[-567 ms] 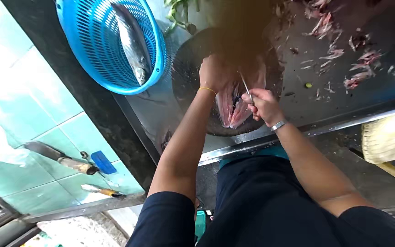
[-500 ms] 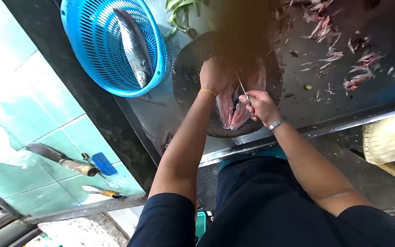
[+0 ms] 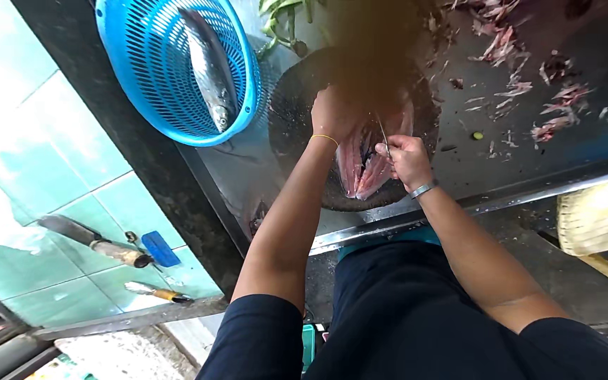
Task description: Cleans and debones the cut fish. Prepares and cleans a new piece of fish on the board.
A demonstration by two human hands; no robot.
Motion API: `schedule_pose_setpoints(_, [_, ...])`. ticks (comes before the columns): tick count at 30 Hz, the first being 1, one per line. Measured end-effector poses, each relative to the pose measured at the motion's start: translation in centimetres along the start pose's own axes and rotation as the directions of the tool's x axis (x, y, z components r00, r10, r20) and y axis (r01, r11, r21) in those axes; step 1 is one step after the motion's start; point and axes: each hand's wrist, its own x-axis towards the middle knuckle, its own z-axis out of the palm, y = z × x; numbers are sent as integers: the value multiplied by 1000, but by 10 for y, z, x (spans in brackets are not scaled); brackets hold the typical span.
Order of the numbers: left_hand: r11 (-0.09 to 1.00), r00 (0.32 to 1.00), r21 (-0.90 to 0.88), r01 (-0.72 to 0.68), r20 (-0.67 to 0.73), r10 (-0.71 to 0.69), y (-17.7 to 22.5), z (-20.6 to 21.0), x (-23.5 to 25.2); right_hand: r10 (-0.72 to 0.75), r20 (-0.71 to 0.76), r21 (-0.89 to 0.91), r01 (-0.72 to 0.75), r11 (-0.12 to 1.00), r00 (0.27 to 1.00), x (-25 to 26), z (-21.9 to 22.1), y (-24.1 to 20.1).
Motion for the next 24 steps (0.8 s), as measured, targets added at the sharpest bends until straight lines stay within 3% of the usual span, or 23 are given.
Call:
schedule_pose_setpoints(3, [1000,1000,0,-10,-10,10,0,1,0,-23,1,-21,23,1000,1000,-1,-1,-2])
schedule_pose_setpoints(8, [1000,1000,-3,-24,-4,24,-1,1,0,63,66,-25,-62,998,996,9,1,-5])
schedule_pose_setpoints(19, [1000,1000,1,4,-4,-4,-1,3,3,6,11,18,-6,1000,1000,-3,-9,0])
schedule_pose_setpoints(24, [1000,1000,-1,-17,-5,17,0,2,3,63,48,-29,-61,998,997,7,-2,-5])
